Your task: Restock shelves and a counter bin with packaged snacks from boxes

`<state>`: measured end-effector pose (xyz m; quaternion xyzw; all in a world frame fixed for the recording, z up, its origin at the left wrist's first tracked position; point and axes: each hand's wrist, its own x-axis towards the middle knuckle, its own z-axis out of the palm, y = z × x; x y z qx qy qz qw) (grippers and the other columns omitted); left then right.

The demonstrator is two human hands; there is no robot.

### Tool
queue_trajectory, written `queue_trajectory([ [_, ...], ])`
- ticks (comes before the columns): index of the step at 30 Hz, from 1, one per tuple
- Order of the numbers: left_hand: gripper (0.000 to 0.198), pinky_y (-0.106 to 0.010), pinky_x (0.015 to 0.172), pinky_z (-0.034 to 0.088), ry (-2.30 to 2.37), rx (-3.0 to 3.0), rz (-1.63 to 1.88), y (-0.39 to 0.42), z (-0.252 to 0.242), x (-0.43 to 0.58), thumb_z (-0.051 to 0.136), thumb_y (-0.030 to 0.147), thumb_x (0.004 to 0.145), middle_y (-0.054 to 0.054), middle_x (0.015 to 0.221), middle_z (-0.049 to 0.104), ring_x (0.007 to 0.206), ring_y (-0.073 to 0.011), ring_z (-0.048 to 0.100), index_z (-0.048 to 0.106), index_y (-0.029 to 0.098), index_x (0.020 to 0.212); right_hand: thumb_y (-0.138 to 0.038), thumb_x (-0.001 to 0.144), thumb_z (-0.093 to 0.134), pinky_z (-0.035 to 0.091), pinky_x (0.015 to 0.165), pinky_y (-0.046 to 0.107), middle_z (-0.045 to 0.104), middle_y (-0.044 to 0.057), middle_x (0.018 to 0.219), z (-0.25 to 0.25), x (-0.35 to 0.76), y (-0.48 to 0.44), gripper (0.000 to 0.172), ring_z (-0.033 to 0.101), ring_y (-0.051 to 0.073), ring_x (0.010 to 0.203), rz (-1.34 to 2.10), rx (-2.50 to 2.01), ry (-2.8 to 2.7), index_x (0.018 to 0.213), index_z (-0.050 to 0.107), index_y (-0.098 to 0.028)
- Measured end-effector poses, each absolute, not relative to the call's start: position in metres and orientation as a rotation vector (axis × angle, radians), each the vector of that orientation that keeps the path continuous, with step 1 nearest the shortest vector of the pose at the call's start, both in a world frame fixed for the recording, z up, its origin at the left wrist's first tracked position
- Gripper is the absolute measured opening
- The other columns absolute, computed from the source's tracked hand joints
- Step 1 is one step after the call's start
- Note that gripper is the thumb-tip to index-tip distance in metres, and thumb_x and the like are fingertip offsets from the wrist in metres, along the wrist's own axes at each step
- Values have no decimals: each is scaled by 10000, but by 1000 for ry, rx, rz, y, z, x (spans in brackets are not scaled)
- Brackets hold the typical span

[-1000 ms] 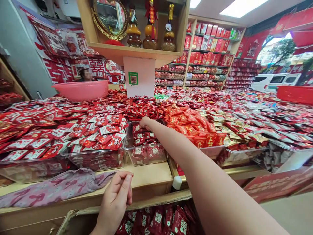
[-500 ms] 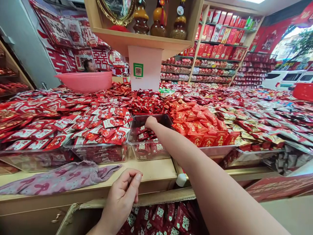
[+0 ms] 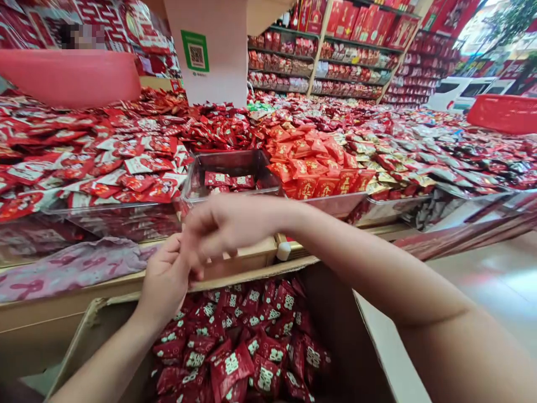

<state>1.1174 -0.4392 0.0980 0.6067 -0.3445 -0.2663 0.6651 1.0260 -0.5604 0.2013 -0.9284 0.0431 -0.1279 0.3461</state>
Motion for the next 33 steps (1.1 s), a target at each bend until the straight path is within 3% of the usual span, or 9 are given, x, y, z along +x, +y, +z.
queue_trajectory([
  [3, 156, -127, 305, 282, -778, 1351, -581, -441, 99, 1116, 526, 342, 768, 81, 410, 449, 332, -50, 396, 531, 186, 755, -178, 630, 606, 410, 490, 203, 571, -28, 515, 140, 978, -528, 45, 529, 91, 485, 489, -2383, -75, 648, 621, -139],
  [4, 145, -127, 303, 282, -777, 1339, -583, -441, 99, 1116, 526, 333, 768, 81, 407, 448, 333, -53, 401, 528, 189, 754, -122, 646, 571, 422, 505, 227, 601, 14, 550, 113, 971, -522, 62, 555, 124, 515, 597, -2453, -15, 670, 627, -129],
  [8, 116, -122, 300, 278, -777, 1302, -588, -442, 101, 1113, 528, 307, 762, 85, 406, 446, 334, -53, 405, 523, 191, 752, -268, 704, 548, 467, 633, 343, 628, 208, 892, 27, 982, -507, 383, 606, 285, 795, 428, -2584, 628, 1022, 557, -54],
  [11, 114, -121, 301, 280, -788, 1308, -580, -442, 101, 1113, 532, 305, 756, 90, 407, 443, 337, -52, 408, 530, 191, 760, -386, 704, 539, 467, 664, 384, 610, 226, 943, 0, 1002, -503, 508, 592, 319, 841, 342, -2554, 739, 1086, 513, -51],
  [18, 121, -132, 329, 326, -817, 1294, -651, -441, 103, 1115, 538, 307, 750, 81, 457, 476, 385, -63, 456, 552, 196, 797, -274, 677, 552, 464, 653, 332, 630, 114, 829, 41, 987, -505, 265, 586, 233, 751, 207, -2502, 555, 893, 590, -126],
  [24, 331, -266, 608, 487, -833, 1176, -964, -434, 108, 1114, 449, 440, 799, -64, 853, 637, 736, -157, 599, 586, 173, 937, -241, 746, 516, 445, 738, 264, 574, 20, 893, 120, 954, -510, 267, 544, 122, 809, -359, -1627, 163, 1008, 536, -192],
  [26, 423, -270, 565, 481, -864, 1179, -1069, -431, 110, 1109, 397, 509, 799, -77, 846, 644, 699, -170, 603, 559, 180, 1010, -263, 728, 551, 446, 728, 258, 565, 20, 907, 127, 960, -510, 285, 542, 116, 797, -547, -1490, 211, 1006, 537, -205],
  [30, 321, -170, 386, 374, -819, 1288, -928, -434, 107, 1103, 549, 444, 739, 5, 658, 616, 460, -83, 500, 526, 196, 942, -213, 645, 616, 430, 522, 206, 562, 0, 831, 120, 981, -510, 373, 505, 80, 590, -617, -1241, 272, 1003, 512, -221],
  [33, 271, -140, 379, 357, -726, 1303, -761, -438, 103, 1103, 586, 413, 721, 41, 633, 589, 444, -53, 443, 508, 201, 872, -208, 631, 609, 450, 545, 229, 537, 10, 934, 111, 985, -512, 388, 517, 91, 641, -724, -1045, 298, 997, 481, -229],
])
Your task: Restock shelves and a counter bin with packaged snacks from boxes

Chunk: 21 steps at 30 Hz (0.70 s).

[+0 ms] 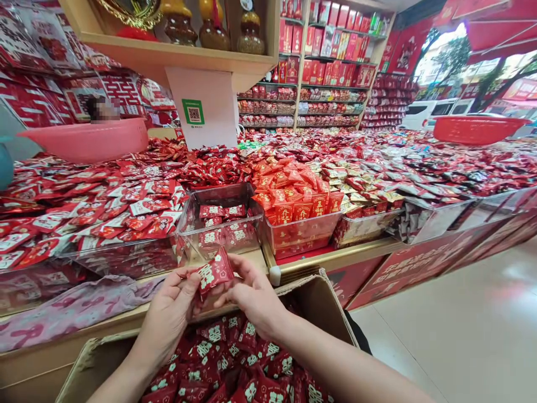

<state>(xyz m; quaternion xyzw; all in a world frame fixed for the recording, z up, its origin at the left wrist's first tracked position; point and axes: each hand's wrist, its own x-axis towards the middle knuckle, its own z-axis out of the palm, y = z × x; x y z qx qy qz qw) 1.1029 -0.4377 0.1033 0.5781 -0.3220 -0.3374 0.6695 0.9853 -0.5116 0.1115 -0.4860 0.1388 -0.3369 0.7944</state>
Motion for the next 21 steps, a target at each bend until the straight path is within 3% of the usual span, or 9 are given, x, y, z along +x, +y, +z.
queue_trajectory([
  [3, 254, -145, 414, 395, -722, 1310, -700, -439, 102, 1101, 595, 397, 718, 41, 668, 584, 495, -63, 466, 507, 205, 859, -357, 751, 512, 437, 528, 240, 526, -2, 769, 103, 983, -516, 202, 502, 91, 584, -762, -1107, 441, 857, 464, -193],
  [6, 247, -149, 419, 399, -702, 1314, -666, -438, 102, 1097, 614, 398, 699, 55, 618, 545, 486, -65, 465, 506, 202, 804, -471, 814, 403, 379, 495, 212, 438, -30, 578, 96, 984, -518, 325, 429, 77, 511, -781, -1432, 599, 683, 416, -174],
  [11, 263, -158, 371, 363, -682, 1345, -650, -435, 101, 1092, 498, 473, 761, 57, 583, 503, 439, -69, 453, 497, 210, 748, -421, 868, 316, 344, 557, 211, 463, -13, 626, 96, 987, -513, 342, 407, 79, 576, -909, -1744, 519, 666, 431, -171],
  [15, 267, -148, 334, 319, -699, 1368, -574, -434, 100, 1092, 459, 473, 786, 66, 533, 464, 425, -76, 434, 462, 223, 692, -392, 872, 313, 282, 514, 215, 385, -26, 552, 98, 984, -515, 365, 330, 73, 521, -982, -1935, 521, 581, 354, -173],
  [21, 276, -165, 373, 346, -764, 1432, -502, -434, 97, 1098, 429, 474, 801, 65, 505, 438, 420, -85, 415, 446, 228, 678, -523, 840, 283, 247, 433, 206, 351, -47, 487, 99, 983, -527, 418, 325, 64, 431, -670, -1755, 581, 600, 337, -185],
])
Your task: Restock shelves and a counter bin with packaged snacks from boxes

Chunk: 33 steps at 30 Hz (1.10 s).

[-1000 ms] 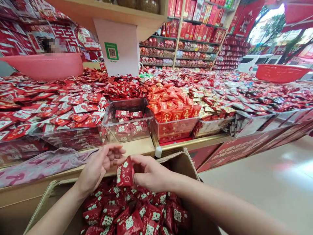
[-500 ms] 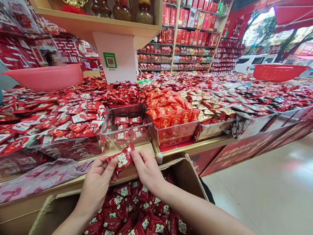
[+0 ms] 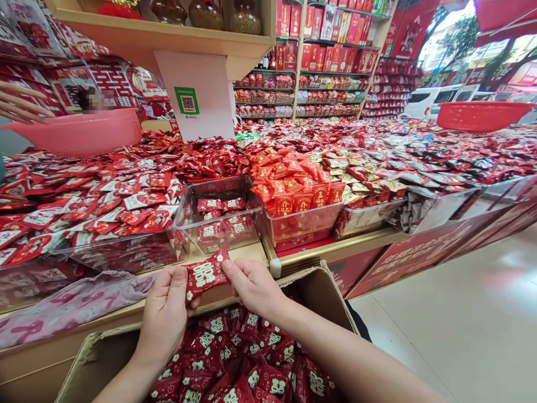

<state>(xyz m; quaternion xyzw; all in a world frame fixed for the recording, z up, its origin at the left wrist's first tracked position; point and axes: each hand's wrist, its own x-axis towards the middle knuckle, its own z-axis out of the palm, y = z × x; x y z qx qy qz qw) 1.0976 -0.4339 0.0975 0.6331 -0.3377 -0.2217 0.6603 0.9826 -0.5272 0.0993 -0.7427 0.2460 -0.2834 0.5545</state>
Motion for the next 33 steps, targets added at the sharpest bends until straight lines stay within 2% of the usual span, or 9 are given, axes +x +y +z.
queue_trajectory([
  [7, 312, -181, 488, 358, -999, 1542, -387, -432, 99, 1097, 403, 459, 817, 48, 542, 406, 506, -96, 376, 436, 211, 630, -470, 853, 308, 255, 506, 204, 322, -39, 572, 104, 989, -531, 398, 296, 71, 543, -957, -1873, 652, 590, 319, -172],
  [14, 299, -188, 375, 370, -891, 1552, -435, -431, 100, 1090, 423, 491, 791, 64, 481, 404, 407, -100, 401, 443, 229, 647, -375, 876, 291, 227, 491, 217, 296, -41, 526, 104, 987, -524, 366, 267, 73, 497, -1152, -1984, 745, 567, 281, -178],
  [21, 316, -167, 347, 350, -798, 1480, -535, -429, 102, 1087, 447, 500, 776, 72, 472, 386, 395, -86, 378, 431, 223, 625, -382, 876, 281, 224, 490, 218, 292, -39, 526, 107, 987, -523, 374, 266, 73, 497, -1146, -1987, 724, 562, 276, -178],
  [23, 287, -163, 398, 378, -844, 1490, -546, -429, 104, 1090, 452, 483, 783, 68, 502, 426, 433, -83, 415, 462, 221, 665, -401, 872, 280, 226, 487, 214, 296, -39, 528, 110, 986, -527, 384, 269, 69, 499, -1089, -1968, 714, 561, 283, -175],
  [25, 243, -176, 514, 435, -907, 1450, -587, -430, 107, 1094, 478, 465, 777, 44, 632, 535, 548, -93, 502, 514, 225, 789, -412, 867, 287, 226, 478, 207, 292, -42, 522, 114, 984, -531, 397, 271, 64, 495, -973, -1984, 650, 552, 291, -171],
  [28, 350, -247, 709, 469, -980, 1399, -748, -432, 111, 1097, 626, 396, 685, -23, 866, 632, 775, -153, 583, 553, 207, 971, -404, 856, 323, 218, 463, 202, 305, -47, 502, 118, 982, -537, 402, 278, 56, 480, -796, -2108, 479, 536, 339, -160],
  [30, 395, -273, 742, 474, -922, 1386, -833, -434, 112, 1096, 700, 327, 619, -48, 879, 664, 810, -180, 604, 590, 180, 968, -408, 851, 342, 229, 461, 198, 355, -44, 510, 119, 981, -537, 394, 311, 55, 485, -772, -2111, 441, 553, 393, -155],
  [33, 394, -284, 737, 489, -673, 1250, -825, -438, 112, 1091, 686, 300, 643, -48, 911, 682, 813, -177, 624, 590, 181, 1006, -466, 810, 410, 288, 446, 181, 450, -36, 585, 114, 981, -532, 328, 390, 58, 498, -705, -1829, 464, 696, 464, -164],
])
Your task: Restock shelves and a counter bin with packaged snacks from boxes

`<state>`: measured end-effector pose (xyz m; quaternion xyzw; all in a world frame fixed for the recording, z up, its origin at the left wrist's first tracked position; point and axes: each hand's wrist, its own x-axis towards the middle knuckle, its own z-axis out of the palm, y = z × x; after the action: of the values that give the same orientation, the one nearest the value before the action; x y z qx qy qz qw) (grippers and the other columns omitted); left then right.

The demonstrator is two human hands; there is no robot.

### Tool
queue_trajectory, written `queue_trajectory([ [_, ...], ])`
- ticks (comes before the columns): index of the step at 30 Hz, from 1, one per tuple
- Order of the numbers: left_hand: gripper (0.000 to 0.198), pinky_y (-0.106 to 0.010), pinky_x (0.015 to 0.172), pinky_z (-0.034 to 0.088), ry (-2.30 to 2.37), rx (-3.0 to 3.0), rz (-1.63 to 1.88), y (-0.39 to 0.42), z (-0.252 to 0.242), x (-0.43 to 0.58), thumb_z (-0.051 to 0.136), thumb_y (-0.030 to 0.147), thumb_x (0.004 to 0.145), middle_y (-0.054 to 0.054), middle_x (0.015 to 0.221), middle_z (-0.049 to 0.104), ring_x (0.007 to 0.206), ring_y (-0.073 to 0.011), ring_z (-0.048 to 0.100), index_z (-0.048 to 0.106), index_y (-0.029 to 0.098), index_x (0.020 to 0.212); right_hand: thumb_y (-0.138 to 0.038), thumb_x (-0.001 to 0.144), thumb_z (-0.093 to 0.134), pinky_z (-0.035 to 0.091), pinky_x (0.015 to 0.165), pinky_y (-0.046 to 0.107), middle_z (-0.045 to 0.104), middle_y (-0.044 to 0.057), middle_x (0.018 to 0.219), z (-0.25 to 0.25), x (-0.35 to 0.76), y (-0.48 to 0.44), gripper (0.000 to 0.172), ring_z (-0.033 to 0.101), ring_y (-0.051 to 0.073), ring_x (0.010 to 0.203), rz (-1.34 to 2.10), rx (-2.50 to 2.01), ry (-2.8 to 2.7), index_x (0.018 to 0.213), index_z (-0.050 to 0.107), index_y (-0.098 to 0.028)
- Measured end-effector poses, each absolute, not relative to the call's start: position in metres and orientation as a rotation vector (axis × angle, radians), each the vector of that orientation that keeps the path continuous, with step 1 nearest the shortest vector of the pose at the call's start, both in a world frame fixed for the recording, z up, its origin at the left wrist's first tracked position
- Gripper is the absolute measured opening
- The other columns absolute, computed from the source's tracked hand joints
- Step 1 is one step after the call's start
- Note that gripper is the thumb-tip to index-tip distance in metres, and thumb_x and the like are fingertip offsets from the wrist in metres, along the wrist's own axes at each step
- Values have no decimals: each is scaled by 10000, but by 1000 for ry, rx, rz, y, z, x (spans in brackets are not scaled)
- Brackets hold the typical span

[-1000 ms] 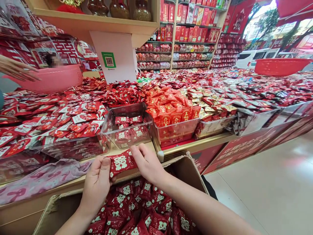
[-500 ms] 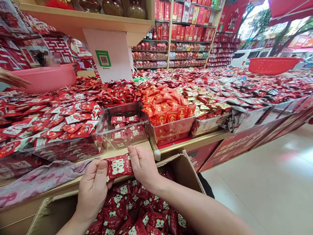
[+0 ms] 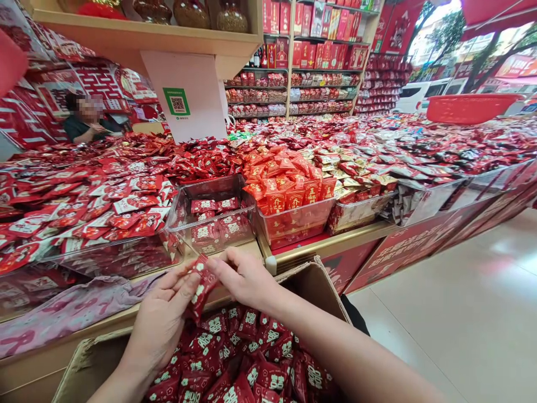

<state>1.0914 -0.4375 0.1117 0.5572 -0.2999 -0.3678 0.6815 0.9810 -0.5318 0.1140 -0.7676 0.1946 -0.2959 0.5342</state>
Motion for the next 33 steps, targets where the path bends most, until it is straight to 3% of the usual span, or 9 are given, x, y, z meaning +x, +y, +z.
queue_trajectory([
  [3, 431, -282, 733, 497, -501, 1121, -813, -440, 111, 1086, 686, 277, 649, -38, 952, 679, 822, -170, 628, 568, 196, 1055, -457, 677, 605, 394, 505, 191, 534, -12, 723, 105, 984, -525, 366, 488, 82, 592, -604, -1536, 378, 868, 481, -170],
  [5, 434, -285, 727, 502, -449, 1079, -809, -440, 112, 1083, 700, 267, 633, -34, 935, 685, 802, -168, 634, 578, 197, 1043, -430, 634, 654, 424, 570, 209, 559, 6, 767, 99, 986, -521, 392, 509, 96, 654, -599, -1488, 353, 877, 509, -159],
  [9, 400, -302, 795, 481, -456, 1090, -807, -439, 112, 1084, 717, 252, 610, -41, 888, 695, 836, -177, 629, 618, 172, 989, -441, 696, 591, 393, 555, 208, 563, 6, 716, 97, 988, -520, 323, 486, 87, 622, -611, -1533, 390, 818, 565, -143],
  [13, 372, -319, 846, 453, -481, 1098, -838, -439, 112, 1088, 710, 244, 622, -41, 882, 695, 877, -180, 617, 627, 162, 975, -411, 737, 552, 332, 491, 190, 473, -34, 566, 104, 985, -522, 297, 400, 53, 518, -665, -1524, 417, 661, 543, -125],
  [15, 342, -313, 827, 462, -468, 1084, -824, -439, 111, 1088, 712, 240, 618, -31, 841, 699, 858, -175, 620, 630, 161, 940, -395, 744, 547, 339, 498, 189, 471, -37, 561, 107, 984, -523, 285, 402, 51, 515, -709, -1497, 430, 654, 541, -125],
  [17, 303, -287, 784, 478, -469, 1087, -804, -439, 112, 1087, 715, 233, 613, -17, 808, 695, 820, -160, 625, 625, 163, 894, -372, 697, 607, 392, 565, 200, 546, -17, 669, 106, 984, -522, 252, 477, 69, 596, -710, -1440, 382, 791, 569, -140],
  [20, 310, -249, 729, 486, -519, 1123, -823, -437, 114, 1086, 712, 218, 615, 1, 823, 682, 785, -134, 621, 591, 185, 898, -339, 594, 701, 437, 664, 235, 590, 13, 828, 102, 985, -520, 391, 534, 105, 723, -676, -1418, 339, 915, 553, -171],
  [26, 185, -230, 591, 485, -575, 1164, -836, -434, 113, 1088, 677, 264, 656, 4, 765, 672, 637, -122, 595, 621, 176, 808, -333, 634, 674, 451, 666, 245, 590, 22, 833, 101, 983, -519, 359, 545, 107, 723, -668, -1463, 336, 919, 540, -162],
  [33, 167, -215, 575, 478, -519, 1130, -803, -436, 114, 1084, 711, 269, 610, 24, 651, 652, 587, -106, 570, 669, 169, 737, -375, 675, 632, 456, 679, 256, 596, 17, 786, 105, 982, -520, 284, 548, 103, 700, -697, -1458, 358, 830, 562, -147],
])
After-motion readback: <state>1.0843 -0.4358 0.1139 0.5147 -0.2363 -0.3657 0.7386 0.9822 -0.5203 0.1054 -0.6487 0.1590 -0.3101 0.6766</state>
